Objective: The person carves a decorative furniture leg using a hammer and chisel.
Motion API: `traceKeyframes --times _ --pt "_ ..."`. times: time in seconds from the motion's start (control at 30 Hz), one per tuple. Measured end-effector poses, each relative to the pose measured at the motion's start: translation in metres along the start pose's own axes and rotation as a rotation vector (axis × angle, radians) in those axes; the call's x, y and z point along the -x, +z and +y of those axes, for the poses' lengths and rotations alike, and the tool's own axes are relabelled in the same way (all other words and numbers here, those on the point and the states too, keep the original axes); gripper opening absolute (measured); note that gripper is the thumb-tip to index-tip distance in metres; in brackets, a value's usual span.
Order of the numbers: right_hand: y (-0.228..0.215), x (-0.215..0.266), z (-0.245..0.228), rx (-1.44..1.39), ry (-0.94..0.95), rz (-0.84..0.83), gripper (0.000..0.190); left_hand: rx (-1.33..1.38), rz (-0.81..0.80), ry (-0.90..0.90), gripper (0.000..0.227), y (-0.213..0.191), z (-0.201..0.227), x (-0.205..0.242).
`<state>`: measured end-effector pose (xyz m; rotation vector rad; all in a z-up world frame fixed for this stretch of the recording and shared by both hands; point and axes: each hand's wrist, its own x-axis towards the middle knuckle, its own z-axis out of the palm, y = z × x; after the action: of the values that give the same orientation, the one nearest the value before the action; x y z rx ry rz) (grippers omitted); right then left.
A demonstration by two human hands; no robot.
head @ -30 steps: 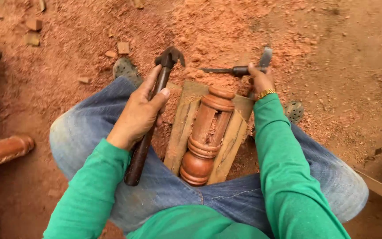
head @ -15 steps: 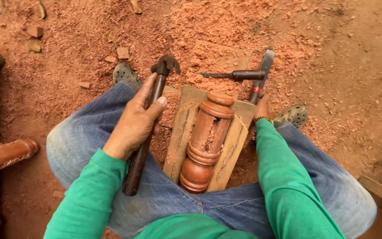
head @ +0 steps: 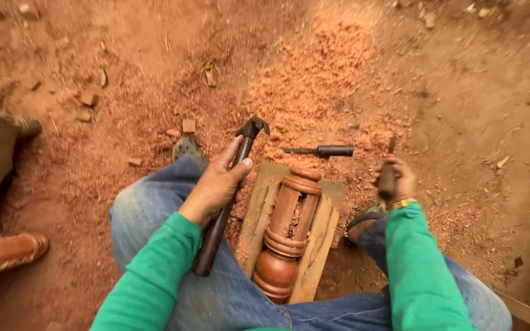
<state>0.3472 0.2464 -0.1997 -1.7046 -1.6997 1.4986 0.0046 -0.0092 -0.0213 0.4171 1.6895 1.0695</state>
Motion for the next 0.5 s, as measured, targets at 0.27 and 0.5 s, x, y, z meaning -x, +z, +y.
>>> traceKeyframes --times 0.27,0.5 --pt "-0.089 0.081 -0.163 -0.651 -0.367 -0.359 0.071 0.143 0.036 -0.121 0.073 -0.006 0.001 0.014" --pt "-0.079 0.124 -0.202 0.587 -1.299 0.484 0.056 -0.001 0.138 -0.072 0.076 -0.018 0.031 0.144"
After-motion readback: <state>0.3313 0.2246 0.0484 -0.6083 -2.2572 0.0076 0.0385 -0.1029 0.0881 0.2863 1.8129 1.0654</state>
